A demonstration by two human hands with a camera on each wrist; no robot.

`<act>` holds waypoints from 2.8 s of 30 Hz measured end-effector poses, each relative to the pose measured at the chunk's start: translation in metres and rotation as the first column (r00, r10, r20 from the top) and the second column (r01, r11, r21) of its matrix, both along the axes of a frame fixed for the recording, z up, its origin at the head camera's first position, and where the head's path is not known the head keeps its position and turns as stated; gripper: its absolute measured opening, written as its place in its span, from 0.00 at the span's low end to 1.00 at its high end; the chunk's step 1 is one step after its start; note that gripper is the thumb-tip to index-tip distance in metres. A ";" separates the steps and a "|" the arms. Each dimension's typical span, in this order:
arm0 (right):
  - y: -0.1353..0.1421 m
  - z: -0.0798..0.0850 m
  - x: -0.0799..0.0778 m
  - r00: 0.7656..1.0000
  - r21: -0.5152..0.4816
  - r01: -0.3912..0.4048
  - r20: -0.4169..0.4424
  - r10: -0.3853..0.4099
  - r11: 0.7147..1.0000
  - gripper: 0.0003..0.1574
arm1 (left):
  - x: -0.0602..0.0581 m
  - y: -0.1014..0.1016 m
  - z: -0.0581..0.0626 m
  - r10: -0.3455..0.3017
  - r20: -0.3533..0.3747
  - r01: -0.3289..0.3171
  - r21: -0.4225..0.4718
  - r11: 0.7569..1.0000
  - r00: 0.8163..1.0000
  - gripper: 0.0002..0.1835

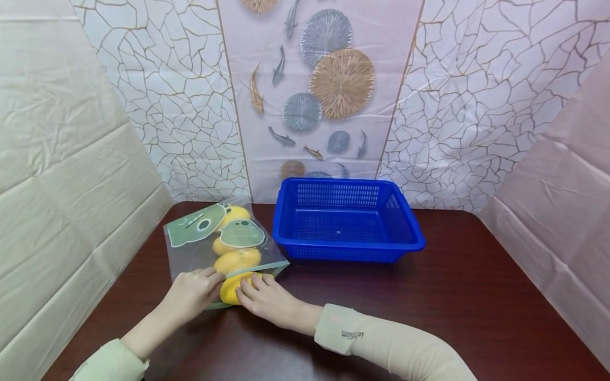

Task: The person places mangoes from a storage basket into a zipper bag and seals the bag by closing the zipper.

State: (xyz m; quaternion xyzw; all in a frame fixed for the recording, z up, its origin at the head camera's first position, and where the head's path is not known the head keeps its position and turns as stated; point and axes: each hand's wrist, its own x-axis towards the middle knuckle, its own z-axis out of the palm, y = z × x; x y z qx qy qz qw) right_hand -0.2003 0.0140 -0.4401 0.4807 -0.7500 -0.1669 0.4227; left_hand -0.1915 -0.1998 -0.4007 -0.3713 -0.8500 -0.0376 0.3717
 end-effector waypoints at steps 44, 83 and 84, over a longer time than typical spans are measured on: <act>-0.048 -0.014 -0.026 0.988 0.026 0.054 -0.144 -0.050 0.998 0.18 | -0.008 0.007 0.008 -0.054 -0.153 0.051 -0.022 0.998 0.987 0.19; -0.011 -0.005 -0.018 0.965 -0.078 -0.249 0.066 0.255 0.965 0.07 | -0.009 -0.011 -0.005 0.057 0.015 -0.057 -0.024 0.998 0.998 0.14; -0.011 -0.004 -0.017 0.960 -0.086 -0.269 0.053 0.274 0.959 0.06 | -0.009 -0.011 -0.006 0.056 0.021 -0.056 -0.024 0.998 0.998 0.14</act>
